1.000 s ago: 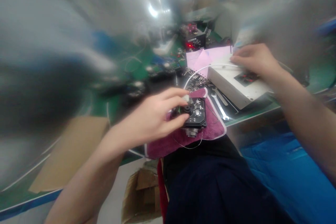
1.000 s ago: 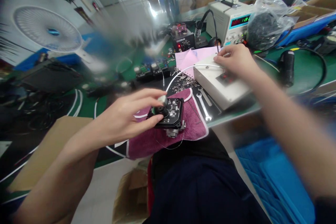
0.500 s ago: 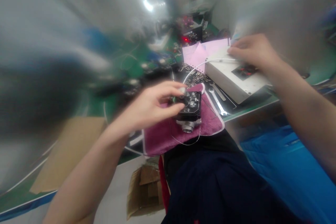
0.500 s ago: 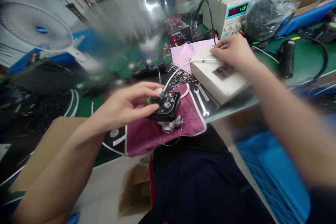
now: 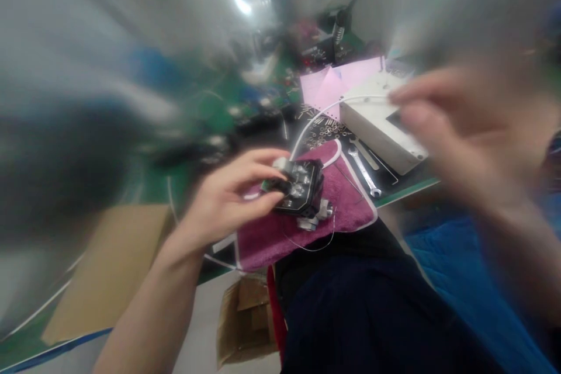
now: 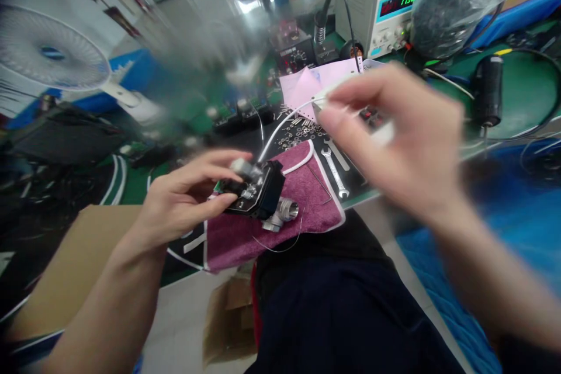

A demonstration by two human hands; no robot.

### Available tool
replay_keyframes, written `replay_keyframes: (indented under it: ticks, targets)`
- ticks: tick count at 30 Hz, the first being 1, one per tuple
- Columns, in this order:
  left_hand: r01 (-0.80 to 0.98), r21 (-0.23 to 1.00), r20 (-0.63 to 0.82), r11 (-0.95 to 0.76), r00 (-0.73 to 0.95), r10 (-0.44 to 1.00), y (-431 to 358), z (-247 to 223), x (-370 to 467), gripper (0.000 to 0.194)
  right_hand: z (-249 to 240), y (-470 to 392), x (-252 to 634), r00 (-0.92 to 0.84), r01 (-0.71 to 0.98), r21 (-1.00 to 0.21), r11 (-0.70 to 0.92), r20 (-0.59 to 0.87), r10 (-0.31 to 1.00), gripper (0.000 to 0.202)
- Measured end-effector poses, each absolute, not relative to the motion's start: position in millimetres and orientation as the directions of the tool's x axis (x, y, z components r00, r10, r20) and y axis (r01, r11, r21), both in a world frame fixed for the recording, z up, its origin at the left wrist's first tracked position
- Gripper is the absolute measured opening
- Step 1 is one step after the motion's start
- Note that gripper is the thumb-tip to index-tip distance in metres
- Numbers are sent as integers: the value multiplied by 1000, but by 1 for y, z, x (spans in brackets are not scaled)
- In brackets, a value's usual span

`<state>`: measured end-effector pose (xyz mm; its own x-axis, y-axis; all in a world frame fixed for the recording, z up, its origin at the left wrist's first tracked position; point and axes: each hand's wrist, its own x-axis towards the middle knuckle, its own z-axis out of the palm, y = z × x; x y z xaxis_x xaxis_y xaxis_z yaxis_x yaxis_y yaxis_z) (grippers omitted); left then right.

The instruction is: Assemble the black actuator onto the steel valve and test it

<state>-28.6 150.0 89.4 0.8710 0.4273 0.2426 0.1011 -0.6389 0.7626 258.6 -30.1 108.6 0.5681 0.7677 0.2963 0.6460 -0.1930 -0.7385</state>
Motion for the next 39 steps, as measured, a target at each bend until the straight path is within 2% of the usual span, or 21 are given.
replay_keyframes:
  ticks: [1, 2, 3, 5, 7, 11, 13, 23, 39]
  targets:
    - [103, 759, 260, -643, 858, 443, 147, 88, -32, 22, 98, -34, 242, 444, 664, -746, -61, 327, 834, 56]
    - [110, 753, 272, -649, 846, 459, 145, 86, -34, 23, 86, -35, 226, 236, 625, -769, 136, 352, 906, 78]
    - [124, 746, 277, -654, 836, 474, 143, 85, -37, 23, 74, -33, 212, 99, 560, -784, 266, 382, 919, 100]
    - [154, 736, 277, -659, 820, 501, 139, 84, -42, 24, 52, -21, 189, -5, 471, -818, 330, 372, 928, 119]
    - [183, 733, 271, -655, 805, 528, 135, 83, -46, 24, 36, -6, 171, 18, 409, -850, 332, 372, 928, 119]
    - [193, 741, 294, -643, 767, 570, 132, 78, -51, 23, 25, 13, 146, 222, 336, -894, 297, 382, 897, 104]
    - [185, 747, 313, -639, 750, 583, 132, 74, -53, 24, 24, 15, 139, 255, 323, -896, 304, 392, 884, 102]
    - [195, 707, 348, -680, 741, 574, 126, 74, -51, 23, 19, 15, 138, 269, 231, -925, 301, 358, 894, 104]
    - [196, 704, 328, -683, 763, 557, 135, 75, -54, 22, 26, 18, 138, 232, 248, -925, 289, 347, 909, 110]
